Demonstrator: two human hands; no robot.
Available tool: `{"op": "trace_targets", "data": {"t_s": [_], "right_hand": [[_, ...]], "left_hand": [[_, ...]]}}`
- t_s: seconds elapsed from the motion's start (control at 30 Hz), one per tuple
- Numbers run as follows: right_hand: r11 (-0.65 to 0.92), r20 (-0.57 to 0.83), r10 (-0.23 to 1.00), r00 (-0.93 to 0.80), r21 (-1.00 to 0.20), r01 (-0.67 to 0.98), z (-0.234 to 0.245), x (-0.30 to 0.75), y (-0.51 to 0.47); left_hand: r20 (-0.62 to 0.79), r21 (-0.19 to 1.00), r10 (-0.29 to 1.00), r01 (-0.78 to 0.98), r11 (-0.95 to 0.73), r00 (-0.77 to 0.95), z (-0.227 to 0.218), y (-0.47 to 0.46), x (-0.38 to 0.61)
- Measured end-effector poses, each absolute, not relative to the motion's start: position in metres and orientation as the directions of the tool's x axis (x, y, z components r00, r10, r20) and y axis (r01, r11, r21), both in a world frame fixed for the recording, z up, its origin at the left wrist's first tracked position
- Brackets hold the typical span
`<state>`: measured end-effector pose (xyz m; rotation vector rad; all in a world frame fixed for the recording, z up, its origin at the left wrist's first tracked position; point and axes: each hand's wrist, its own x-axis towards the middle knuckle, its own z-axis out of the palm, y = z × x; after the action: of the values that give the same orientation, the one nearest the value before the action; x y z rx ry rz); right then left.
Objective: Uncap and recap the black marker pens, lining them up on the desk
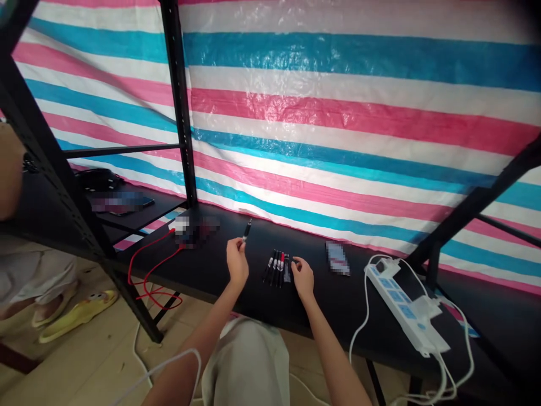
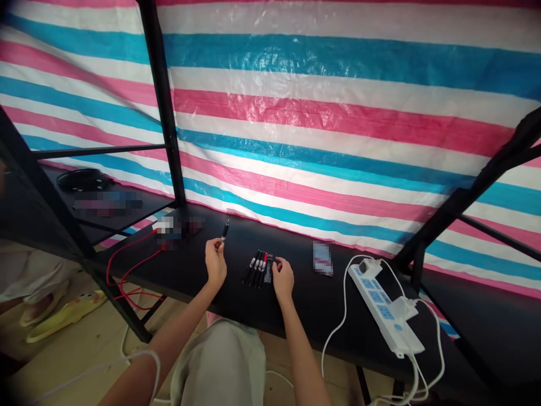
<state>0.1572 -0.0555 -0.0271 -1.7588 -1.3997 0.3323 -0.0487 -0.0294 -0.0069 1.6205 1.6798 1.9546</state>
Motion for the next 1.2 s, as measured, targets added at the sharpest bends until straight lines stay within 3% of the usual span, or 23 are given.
{"op": "trace_targets", "data": {"t_s": [0.23,0.33,0.47,0.63,0.73,0.83,1.0,1.2], "right_hand": [[-0.093,0.261,0.868,0.422,-0.75,0.655,-0.025,0.158,-0.056],[-0.083,0.244,0.881,0.405,-0.763,0.641,-0.025,0.161,-0.057],[-0.059,0.252,0.893,0.374,-0.756,0.651,-0.027,0.162,-0.056],[-0.073,0.301,0.877,0.374,-0.686,0.724,-0.026,0.158,-0.057],[-0.107,0.294,0.883,0.365,-0.631,0.768,-0.025,0.156,-0.056],[-0.115,0.247,0.919,0.308,-0.579,0.808,-0.024,0.159,-0.052],[-0.089,0.176,0.96,0.216,-0.542,0.836,-0.02,0.168,-0.043],[-0.225,0.041,0.959,0.28,-0.492,0.841,-0.005,0.165,-0.035]], "left_hand": [[0.616,0.65,0.769,0.662,-0.372,-0.173,-0.015,-0.013,-0.057],[0.58,0.504,0.814,0.797,-0.332,-0.028,-0.013,0.001,-0.071],[0.53,0.288,0.848,0.934,-0.213,0.03,-0.009,0.014,-0.092],[0.628,0.183,0.776,0.981,-0.07,-0.062,-0.002,0.006,-0.086],[0.69,0.148,0.722,0.966,-0.214,0.054,0.005,-0.012,-0.057],[0.601,0.105,0.764,0.924,-0.369,0.237,0.003,-0.028,-0.027],[0.359,0.175,0.91,0.943,-0.284,0.208,-0.01,-0.031,-0.007],[0.287,0.011,0.913,0.952,-0.305,0.289,-0.003,-0.027,-0.016]]}}
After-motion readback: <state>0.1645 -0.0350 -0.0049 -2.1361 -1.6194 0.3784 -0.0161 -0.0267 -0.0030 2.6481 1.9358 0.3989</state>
